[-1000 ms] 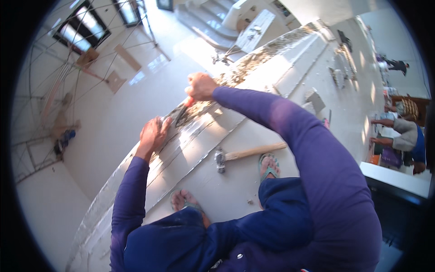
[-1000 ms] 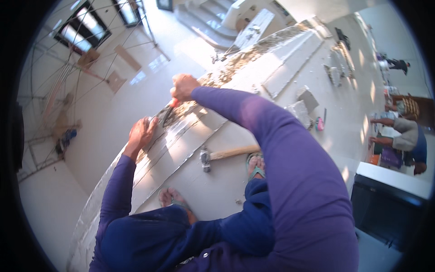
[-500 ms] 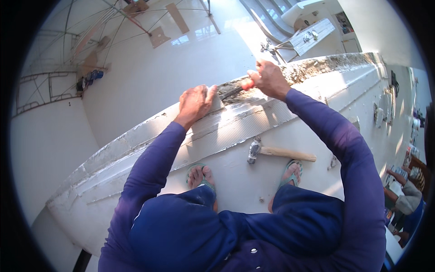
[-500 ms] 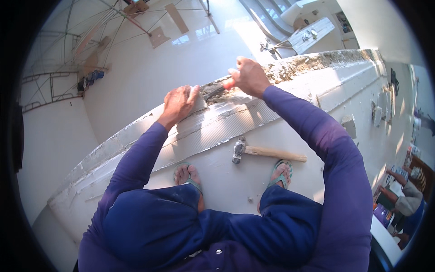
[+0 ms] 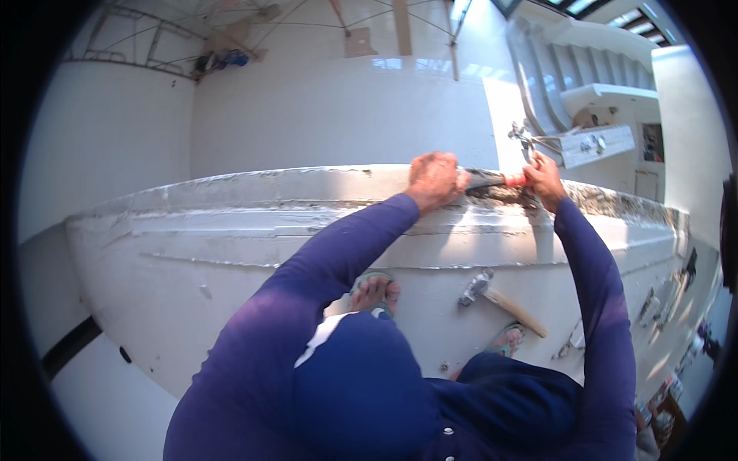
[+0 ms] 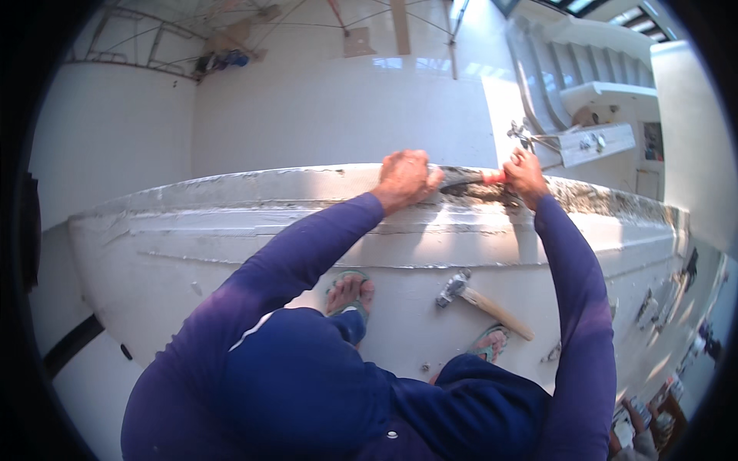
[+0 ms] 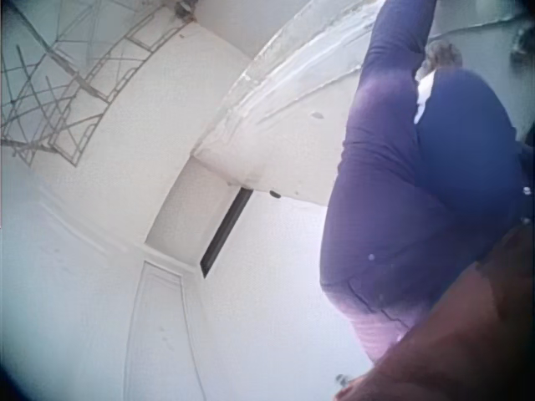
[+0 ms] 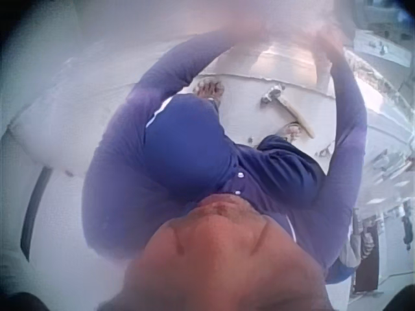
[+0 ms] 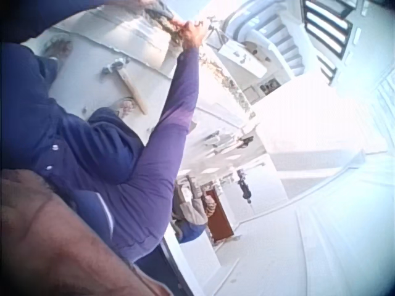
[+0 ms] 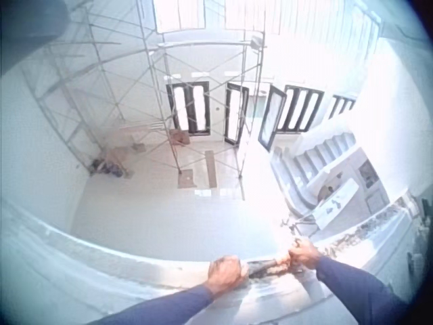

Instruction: The person uses a hammer and a red suction cup tool to remove tiles from a tiled floor. They repeatedly place the suction cup on a tile, tap it with the hammer, and then pull the tile off the floor. The removed tiles are placed on the floor nearby.

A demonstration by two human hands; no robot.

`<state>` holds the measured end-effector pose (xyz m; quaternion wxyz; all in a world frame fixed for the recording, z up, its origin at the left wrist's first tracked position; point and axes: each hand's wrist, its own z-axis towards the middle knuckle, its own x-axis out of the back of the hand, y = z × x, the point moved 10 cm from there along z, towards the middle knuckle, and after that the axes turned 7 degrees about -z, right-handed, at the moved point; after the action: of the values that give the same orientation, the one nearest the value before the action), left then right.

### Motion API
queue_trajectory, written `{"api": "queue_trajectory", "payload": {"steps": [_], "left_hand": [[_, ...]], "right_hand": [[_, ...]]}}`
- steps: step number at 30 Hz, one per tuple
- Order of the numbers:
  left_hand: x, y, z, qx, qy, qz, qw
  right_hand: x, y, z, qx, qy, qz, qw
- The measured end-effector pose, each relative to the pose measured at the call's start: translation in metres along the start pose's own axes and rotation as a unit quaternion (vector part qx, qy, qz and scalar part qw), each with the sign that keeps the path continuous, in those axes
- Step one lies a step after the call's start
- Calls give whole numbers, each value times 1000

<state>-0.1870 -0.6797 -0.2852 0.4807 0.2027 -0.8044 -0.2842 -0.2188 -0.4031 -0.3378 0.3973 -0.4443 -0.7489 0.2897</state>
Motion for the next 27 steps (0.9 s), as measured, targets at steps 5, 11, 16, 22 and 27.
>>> {"api": "queue_trajectory", "payload": {"steps": [5, 11, 16, 22, 27], "left_hand": [[-6, 1, 3, -14, -4, -32, 999], [-1, -6, -5, -9, 13, -36, 999], [-2, -5, 1, -5, -2, -24, 1000], [4, 5, -1, -5, -3, -5, 1000], [6, 2, 4, -6, 11, 19, 1000]], "right_hand": [[14, -10, -14, 24, 59, -49, 997], [-13, -103, -68, 160, 157, -280, 934], [-1, -70, -56, 89, 94, -127, 983], [-4, 12, -20, -44, 8, 60, 997], [-12, -17, -26, -22, -36, 49, 998]]}}
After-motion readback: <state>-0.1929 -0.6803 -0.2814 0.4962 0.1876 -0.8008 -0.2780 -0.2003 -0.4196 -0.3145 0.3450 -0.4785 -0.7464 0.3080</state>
